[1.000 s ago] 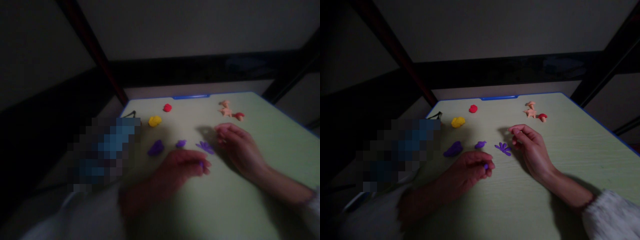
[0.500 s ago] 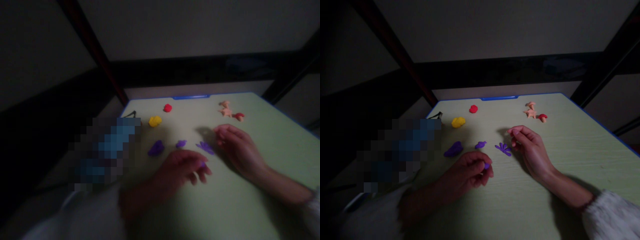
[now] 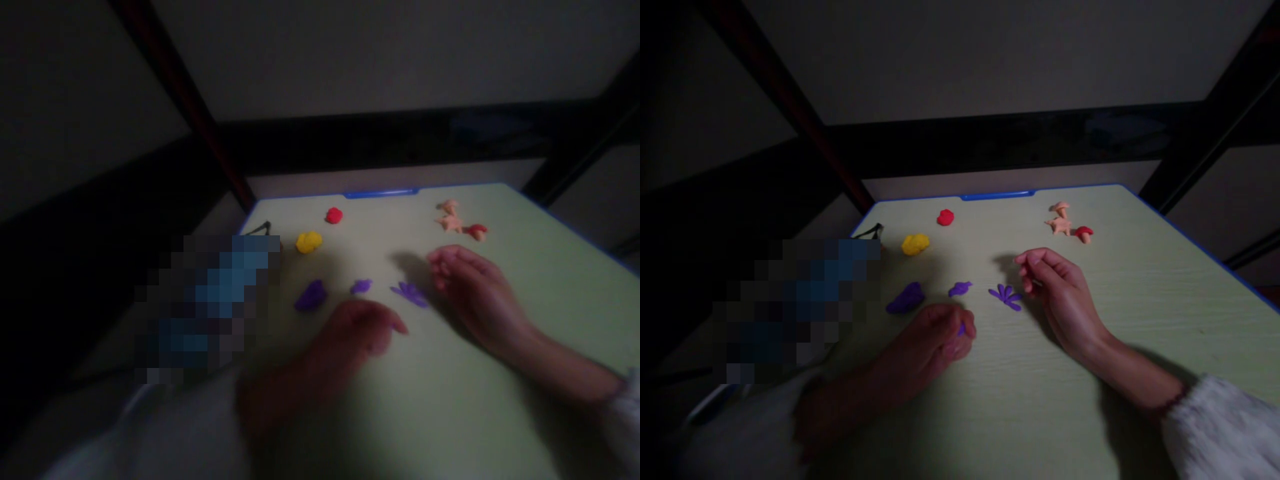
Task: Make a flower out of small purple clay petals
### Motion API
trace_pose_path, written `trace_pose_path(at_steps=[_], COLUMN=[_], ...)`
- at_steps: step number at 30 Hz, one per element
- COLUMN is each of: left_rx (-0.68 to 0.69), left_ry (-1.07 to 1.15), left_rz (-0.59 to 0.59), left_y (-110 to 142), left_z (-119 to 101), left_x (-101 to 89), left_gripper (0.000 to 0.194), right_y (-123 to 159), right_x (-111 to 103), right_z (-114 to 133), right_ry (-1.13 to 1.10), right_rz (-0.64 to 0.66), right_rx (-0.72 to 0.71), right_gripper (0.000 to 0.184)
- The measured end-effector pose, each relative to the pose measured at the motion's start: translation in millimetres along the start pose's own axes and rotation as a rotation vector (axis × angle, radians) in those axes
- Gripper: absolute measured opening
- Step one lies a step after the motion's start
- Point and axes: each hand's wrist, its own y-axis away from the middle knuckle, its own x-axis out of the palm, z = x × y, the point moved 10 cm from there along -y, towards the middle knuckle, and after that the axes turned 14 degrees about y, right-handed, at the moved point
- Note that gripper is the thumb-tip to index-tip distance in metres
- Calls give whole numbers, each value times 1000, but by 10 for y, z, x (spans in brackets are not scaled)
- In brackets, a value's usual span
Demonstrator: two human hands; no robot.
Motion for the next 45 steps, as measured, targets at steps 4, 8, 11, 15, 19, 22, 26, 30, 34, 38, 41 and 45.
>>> trace_pose_path(at_steps=[4,8,11,15,19,22,26,30,34,38,41,45], left_rx=[7,-6,-32,-33,13,17,13,15,-4,-26,-23,-8], left_ry=[70,67,20,56,70,55,1,-31,-68,-121,-151,-180], left_rz=[-69,-38,7,12,18,-5,-40,-37,-30,-19,-5,-14], left_y=[19,18,19,-10,-47,-24,25,12,-4,14,26,28], left_z=[-37,-61,-43,1,-2,-20,-55,-54,-19,2,-8,-35], left_x=[11,66,82,29,20,32,37,41,55,77,96,95], left_gripper=[18,17,14,29,41,36,20,17,12,15,12,9], right_y=[-52,-80,-78,-62,-40,-40,-15,238,453,450,397,304], right_x=[-49,-77,-56,-27,-31,-61,-4,409,643,675,611,460], right_z=[64,92,100,133,211,291,457,506,424,399,481,543], right_ry=[39,65,71,84,131,200,380,649,756,743,790,914], right_rz=[-4,-10,7,24,33,48,155,540,711,739,731,746], right_rx=[-44,-59,-63,-86,-161,-227,-337,-492,-584,-582,-592,-563], right_gripper=[13,14,13,12,12,13,5,16,18,11,8,10])
